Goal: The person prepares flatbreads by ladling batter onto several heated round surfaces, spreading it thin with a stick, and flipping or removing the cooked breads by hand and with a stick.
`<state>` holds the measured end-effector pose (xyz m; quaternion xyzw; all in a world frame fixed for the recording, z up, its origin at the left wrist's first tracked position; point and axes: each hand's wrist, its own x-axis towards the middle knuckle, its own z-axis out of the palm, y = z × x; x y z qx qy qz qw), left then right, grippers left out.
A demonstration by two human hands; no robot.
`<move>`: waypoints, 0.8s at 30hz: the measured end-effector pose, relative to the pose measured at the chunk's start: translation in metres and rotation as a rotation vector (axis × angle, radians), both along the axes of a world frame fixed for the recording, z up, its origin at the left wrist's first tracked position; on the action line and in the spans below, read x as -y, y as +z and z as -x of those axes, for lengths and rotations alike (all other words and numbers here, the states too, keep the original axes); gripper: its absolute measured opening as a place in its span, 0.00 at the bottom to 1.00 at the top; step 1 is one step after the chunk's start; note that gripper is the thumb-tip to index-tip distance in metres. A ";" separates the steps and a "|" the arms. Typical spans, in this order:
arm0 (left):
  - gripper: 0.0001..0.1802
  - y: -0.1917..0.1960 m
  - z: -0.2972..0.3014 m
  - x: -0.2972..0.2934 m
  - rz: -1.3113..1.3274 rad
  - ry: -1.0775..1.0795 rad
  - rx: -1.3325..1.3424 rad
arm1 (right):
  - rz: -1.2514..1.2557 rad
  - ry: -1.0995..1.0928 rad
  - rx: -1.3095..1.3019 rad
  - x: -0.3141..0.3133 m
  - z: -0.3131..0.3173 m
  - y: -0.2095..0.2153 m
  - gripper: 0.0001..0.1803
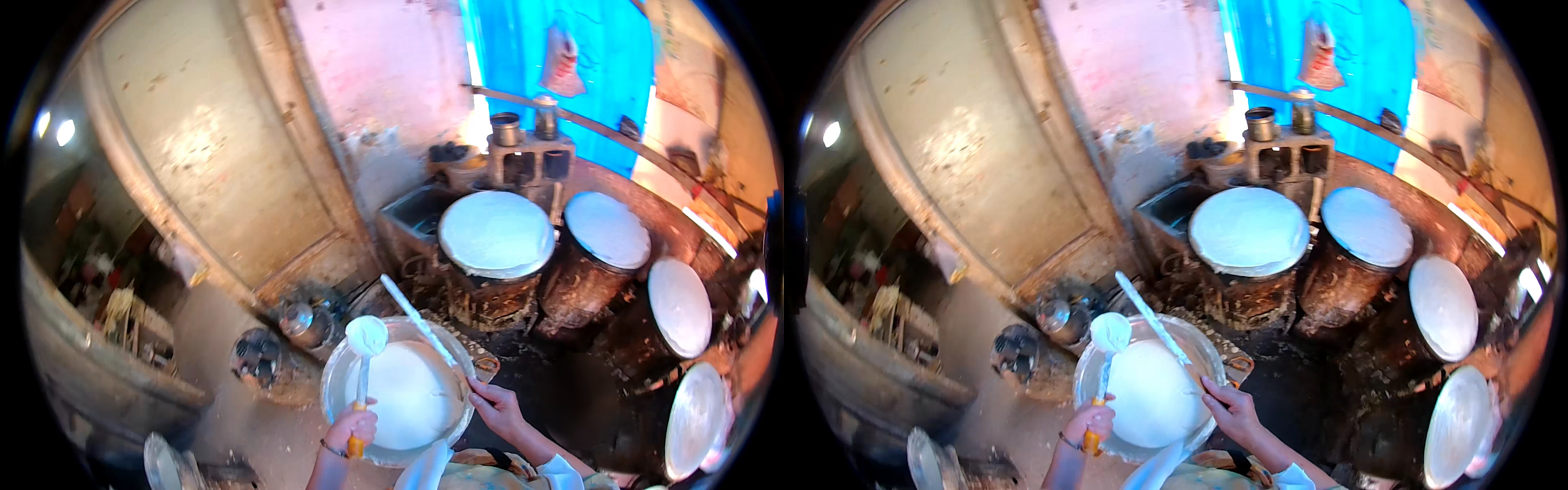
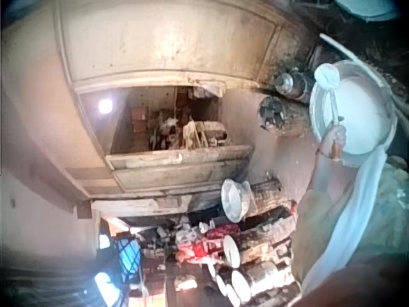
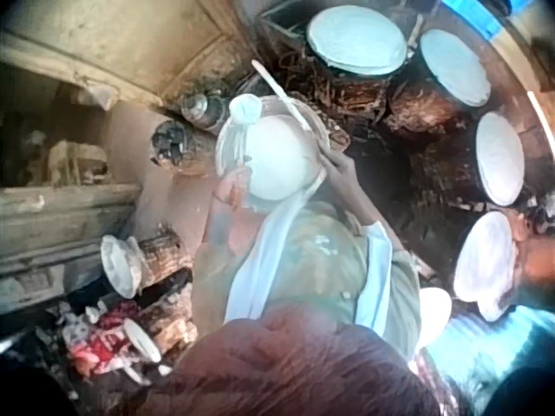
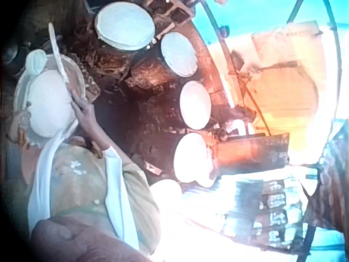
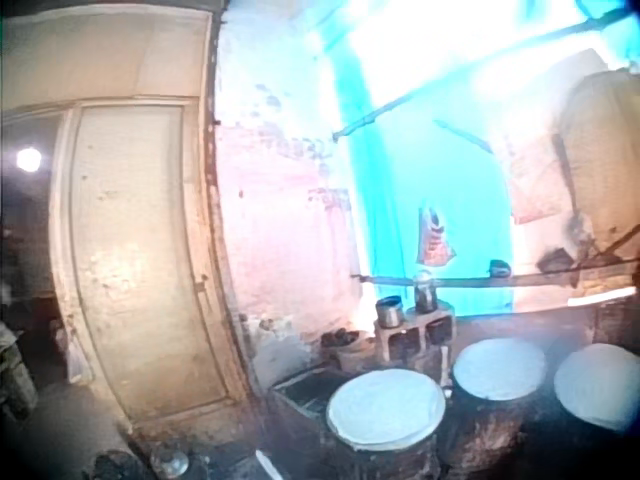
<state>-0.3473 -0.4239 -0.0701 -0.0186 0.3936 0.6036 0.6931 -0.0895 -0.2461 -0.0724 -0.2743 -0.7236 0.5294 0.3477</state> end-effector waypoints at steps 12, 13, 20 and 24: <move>0.15 0.039 -0.152 -0.210 -0.004 -0.732 -0.275 | -0.265 -0.783 0.501 0.004 -0.169 -0.049 0.17; 0.17 0.052 -0.182 -0.228 -0.186 -0.932 -0.269 | -0.278 -0.903 0.486 0.012 -0.191 -0.049 0.17; 0.23 0.094 -0.423 -0.290 -0.263 -1.668 -0.015 | -0.214 -1.633 0.373 0.066 -0.316 -0.039 0.13; 0.22 0.089 -0.549 -0.282 -0.330 -1.886 -0.192 | -0.086 -1.951 0.229 0.088 -0.365 -0.043 0.12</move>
